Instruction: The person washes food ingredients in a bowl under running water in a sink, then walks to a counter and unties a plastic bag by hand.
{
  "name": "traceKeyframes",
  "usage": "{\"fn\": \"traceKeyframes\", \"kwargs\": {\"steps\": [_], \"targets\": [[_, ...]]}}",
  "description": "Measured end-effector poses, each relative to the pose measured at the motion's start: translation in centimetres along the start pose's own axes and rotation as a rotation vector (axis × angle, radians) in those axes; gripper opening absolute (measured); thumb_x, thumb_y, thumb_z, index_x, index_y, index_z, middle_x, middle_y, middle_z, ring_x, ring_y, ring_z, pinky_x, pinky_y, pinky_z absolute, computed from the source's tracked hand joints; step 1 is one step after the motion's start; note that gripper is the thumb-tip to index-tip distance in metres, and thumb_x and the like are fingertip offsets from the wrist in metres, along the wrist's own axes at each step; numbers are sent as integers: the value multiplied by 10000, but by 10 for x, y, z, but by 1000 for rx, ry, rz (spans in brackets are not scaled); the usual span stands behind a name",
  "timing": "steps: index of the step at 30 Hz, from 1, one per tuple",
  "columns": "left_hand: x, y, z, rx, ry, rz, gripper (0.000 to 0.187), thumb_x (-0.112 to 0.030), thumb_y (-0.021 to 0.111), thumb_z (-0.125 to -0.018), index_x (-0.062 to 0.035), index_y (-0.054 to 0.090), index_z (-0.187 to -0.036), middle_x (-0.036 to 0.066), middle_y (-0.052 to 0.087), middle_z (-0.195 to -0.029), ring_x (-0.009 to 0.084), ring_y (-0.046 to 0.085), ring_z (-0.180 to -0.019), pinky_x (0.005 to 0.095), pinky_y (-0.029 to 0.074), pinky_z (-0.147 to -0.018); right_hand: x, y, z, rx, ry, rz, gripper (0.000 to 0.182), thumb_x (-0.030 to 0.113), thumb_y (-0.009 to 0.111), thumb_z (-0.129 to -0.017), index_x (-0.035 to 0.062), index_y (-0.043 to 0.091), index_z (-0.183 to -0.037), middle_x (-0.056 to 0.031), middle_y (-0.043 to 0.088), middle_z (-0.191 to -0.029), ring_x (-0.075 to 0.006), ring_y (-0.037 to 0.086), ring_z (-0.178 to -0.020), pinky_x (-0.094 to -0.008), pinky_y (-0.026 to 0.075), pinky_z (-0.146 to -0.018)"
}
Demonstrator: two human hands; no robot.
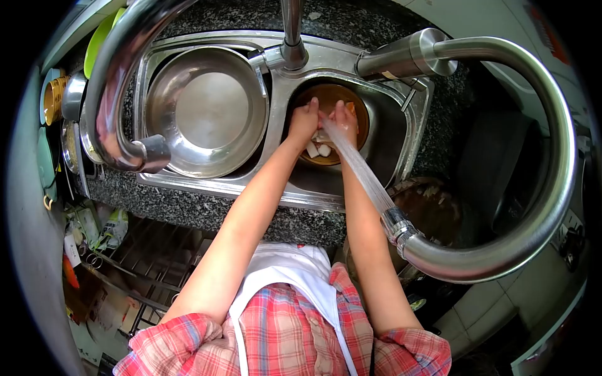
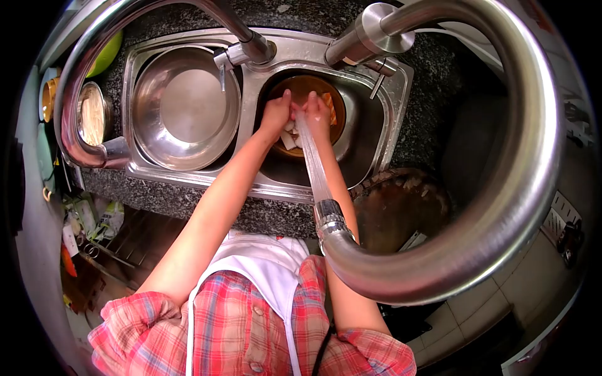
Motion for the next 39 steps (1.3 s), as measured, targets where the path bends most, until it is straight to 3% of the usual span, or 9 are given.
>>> {"fn": "traceKeyframes", "kwargs": {"steps": [5,10,14,19,23,26,32,37,39], "targets": [[-6,0,24,29,-109,377,247,-230,503,-904,-27,622,-980,100,608,-947,173,540,-879,309,430,-706,26,-27,5,-61,-509,570,350,276,515,-913,-58,617,-886,-166,576,-967,-257,560,-932,-333,404,-888],[21,1,3,-62,-249,534,369,-209,552,-870,-13,527,-1182,107,598,-1085,207,550,-1026,360,465,-842,-29,-43,-13,-98,-3,893,712,249,664,-780,-41,318,-1330,-267,495,-1201,-348,498,-1117,-370,419,-908],[20,7,-12,102,-196,494,336,-238,597,-864,-24,554,-1120,79,611,-1016,188,581,-915,337,464,-799,-27,-43,-19,77,331,160,748,177,728,-724,12,317,-1327,-151,507,-1210,-243,530,-1078,-340,466,-849],[11,14,-23,223,-158,207,310,-231,609,-863,-36,562,-1098,49,623,-860,166,581,-744,322,466,-676,-8,-40,-19,293,245,227,756,21,715,-676,54,311,-1314,-138,525,-1169,-235,558,-1031,-323,479,-832],[4,12,-19,34,-75,65,382,-361,547,-886,-6,631,-998,95,652,-813,195,603,-704,334,465,-643,-27,-45,-18,179,360,198,781,-16,684,-649,41,298,-1325,-152,571,-1080,-287,612,-868,-414,531,-691],[16,23,-37,-169,114,-198,552,-542,512,-842,-20,688,-869,176,662,-781,233,648,-746,353,470,-697,-32,-39,-13,95,210,-47,547,-30,631,-676,51,491,-1199,-88,608,-968,-180,597,-788,-285,478,-646],[60,33,-58,-235,519,63,463,-380,589,-817,23,596,-1044,248,631,-861,390,614,-851,436,464,-761,-12,-25,-5,52,211,-121,403,11,644,-707,18,569,-1103,-79,608,-997,-181,600,-832,-295,488,-717],[4,9,-8,6,173,-335,422,-253,537,-860,31,512,-1171,277,565,-1086,409,542,-1012,420,438,-860,-26,-24,1,-20,125,-230,297,55,629,-774,7,581,-1063,-78,616,-981,-190,608,-823,-303,497,-729],[12,8,4,-283,373,-258,429,-206,512,-874,23,460,-1233,268,520,-1173,410,493,-1084,411,399,-925,-26,-24,4,-7,98,-302,242,158,620,-830,-10,605,-1003,-83,620,-958,-183,597,-835,-285,475,-751]]}}
Point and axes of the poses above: each hand's wrist, its own z-axis away from the middle knuckle, its own y-axis out of the palm, x = y × z, the point moved 2 cm from there along -z, towards the middle knuckle
